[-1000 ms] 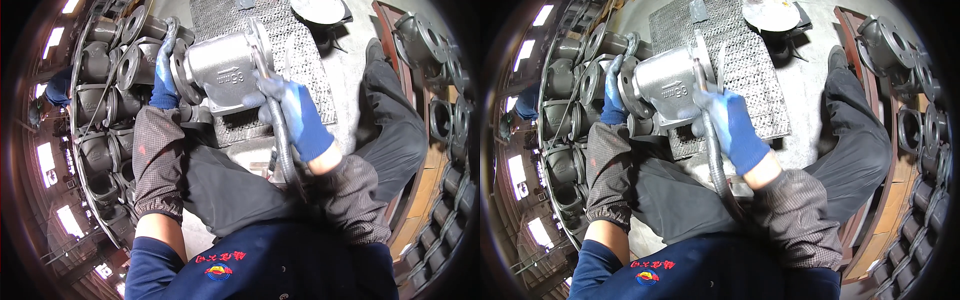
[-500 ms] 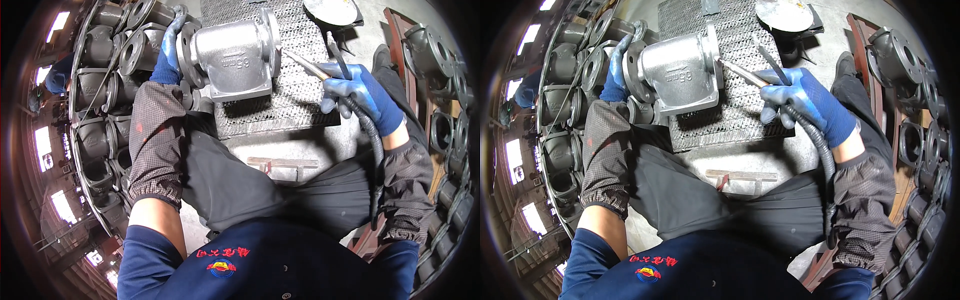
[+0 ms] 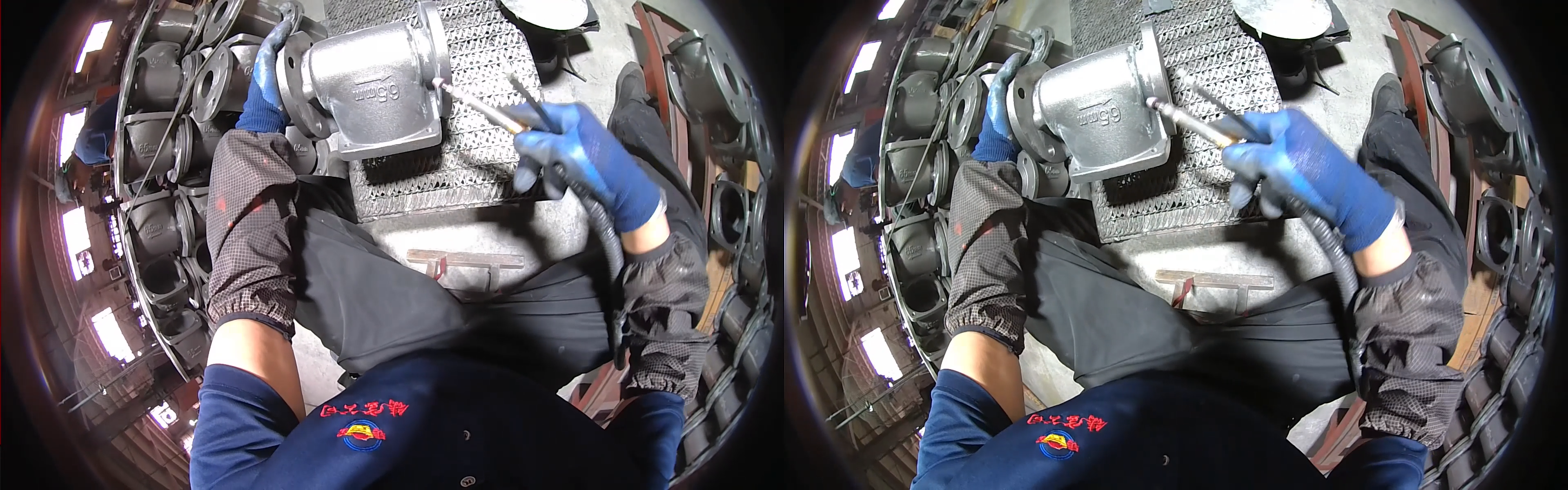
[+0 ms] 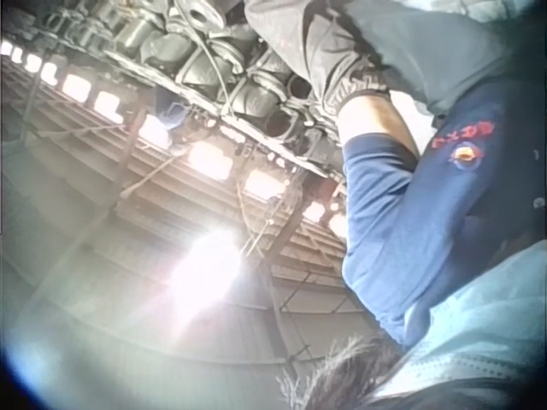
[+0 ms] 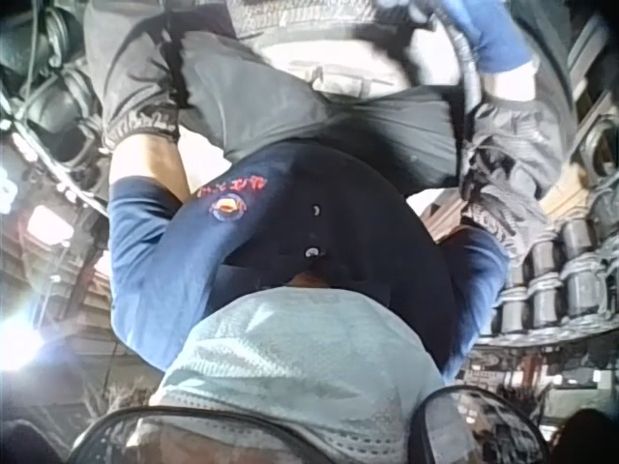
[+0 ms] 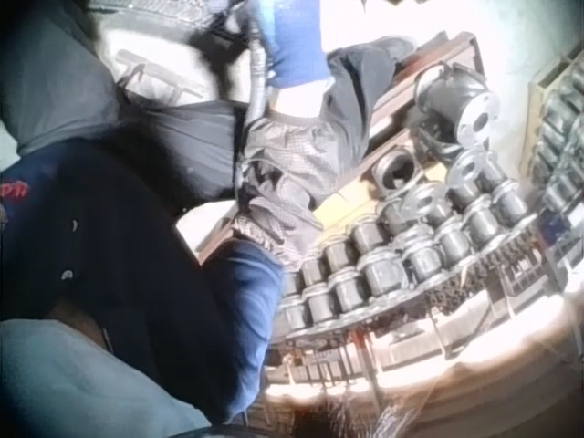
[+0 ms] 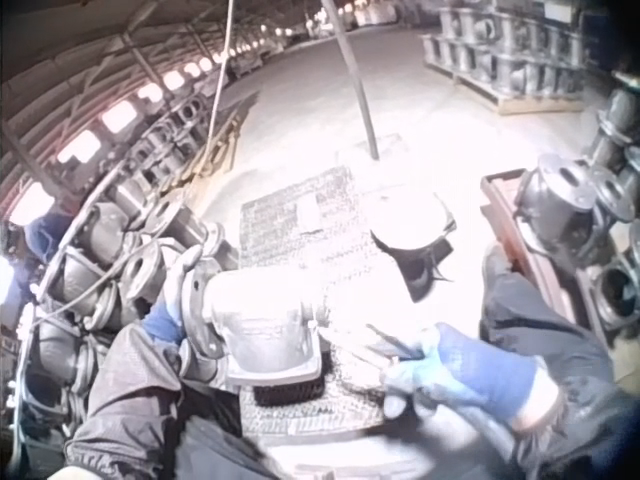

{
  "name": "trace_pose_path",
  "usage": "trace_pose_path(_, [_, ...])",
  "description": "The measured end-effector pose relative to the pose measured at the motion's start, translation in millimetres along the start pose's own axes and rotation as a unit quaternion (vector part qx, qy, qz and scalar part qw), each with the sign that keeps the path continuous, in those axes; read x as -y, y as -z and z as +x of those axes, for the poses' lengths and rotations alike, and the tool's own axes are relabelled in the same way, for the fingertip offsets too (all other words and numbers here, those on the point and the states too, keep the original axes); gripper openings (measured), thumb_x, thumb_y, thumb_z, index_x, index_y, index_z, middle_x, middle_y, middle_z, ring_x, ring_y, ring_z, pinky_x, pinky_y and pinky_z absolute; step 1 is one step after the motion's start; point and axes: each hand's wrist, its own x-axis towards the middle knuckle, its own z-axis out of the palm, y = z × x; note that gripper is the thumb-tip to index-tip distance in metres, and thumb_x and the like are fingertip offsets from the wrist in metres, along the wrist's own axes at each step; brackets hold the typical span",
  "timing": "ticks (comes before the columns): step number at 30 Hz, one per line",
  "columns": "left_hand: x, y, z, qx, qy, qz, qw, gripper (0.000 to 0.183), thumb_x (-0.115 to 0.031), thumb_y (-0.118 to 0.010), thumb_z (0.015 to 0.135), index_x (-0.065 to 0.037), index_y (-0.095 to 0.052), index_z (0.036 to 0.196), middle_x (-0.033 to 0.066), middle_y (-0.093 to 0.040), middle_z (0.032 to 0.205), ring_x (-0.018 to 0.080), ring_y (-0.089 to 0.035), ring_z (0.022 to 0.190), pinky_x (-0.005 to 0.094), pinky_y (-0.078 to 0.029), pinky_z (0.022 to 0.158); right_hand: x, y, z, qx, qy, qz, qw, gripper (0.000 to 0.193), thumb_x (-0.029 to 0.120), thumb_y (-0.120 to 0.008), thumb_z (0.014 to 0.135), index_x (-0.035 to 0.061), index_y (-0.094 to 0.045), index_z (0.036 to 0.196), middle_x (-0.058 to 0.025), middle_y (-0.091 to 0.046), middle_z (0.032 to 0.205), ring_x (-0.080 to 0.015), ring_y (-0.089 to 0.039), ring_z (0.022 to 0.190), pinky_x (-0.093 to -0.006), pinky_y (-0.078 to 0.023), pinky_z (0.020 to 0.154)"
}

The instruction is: The person uses a pneumatic grinder to finish the surface of a metal valve housing, rotating it by hand to clean the interior and exterior edges.

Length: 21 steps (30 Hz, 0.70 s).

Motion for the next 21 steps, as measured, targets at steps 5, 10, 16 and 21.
trace_pose_path(5, [22.2, 32.6, 14.6, -0.008, -0.042, -0.006, 0.999, 0.051, -0.034, -0.050, 0.091, -0.001, -0.044, 0.130, 0.0141, -0.053, 0.124, 0.0247, -0.052, 0.112, 0.0374, -0.043, 0.099, -34.4, -44.9, 0.2, -0.023, -0.057, 0.115, 0.991, 0.033, 0.011, -0.052, 0.087, -0.0091, -0.052, 0.113, -0.0067, -0.059, 0.068, -0.0085, -0.053, 0.045, -0.0197, -0.040, 0.040])
trace_pose_path(10, [34.6, 55.9, 30.0, 0.017, -0.084, -0.052, 0.995, 0.046, -0.032, -0.050, 0.091, -0.002, -0.049, 0.126, 0.0110, -0.055, 0.122, 0.0226, -0.055, 0.108, 0.0352, -0.046, 0.096, -51.7, -88.1, 27.0, -0.081, 0.000, 0.258, 0.963, 0.028, 0.010, -0.049, 0.088, -0.0077, -0.051, 0.110, -0.0050, -0.056, 0.076, -0.0132, -0.064, 0.065, -0.0217, -0.048, 0.045])
trace_pose_path(16, [18.8, 32.2, 7.9, -0.052, -0.062, -0.009, 0.997, 0.042, -0.031, -0.048, 0.092, -0.002, -0.051, 0.123, 0.0100, -0.056, 0.117, 0.0208, -0.055, 0.107, 0.0326, -0.044, 0.095, -51.2, -113.1, 34.9, -0.123, 0.033, 0.279, 0.952, 0.025, 0.008, -0.049, 0.090, -0.0051, -0.050, 0.110, -0.0079, -0.058, 0.068, -0.0138, -0.063, 0.061, -0.0229, -0.046, 0.043])
trace_pose_path(21, [-1.1, -8.1, -23.1, 0.052, -0.117, -0.031, 0.991, 0.035, -0.025, -0.046, 0.094, -0.002, -0.054, 0.120, 0.0068, -0.058, 0.114, 0.0166, -0.055, 0.103, 0.0294, -0.042, 0.096, -62.0, -116.3, 40.1, -0.133, 0.089, 0.301, 0.940, 0.034, 0.007, -0.047, 0.090, -0.0070, -0.045, 0.121, -0.0040, -0.054, 0.080, -0.0160, -0.065, 0.070, -0.0213, -0.047, 0.045])
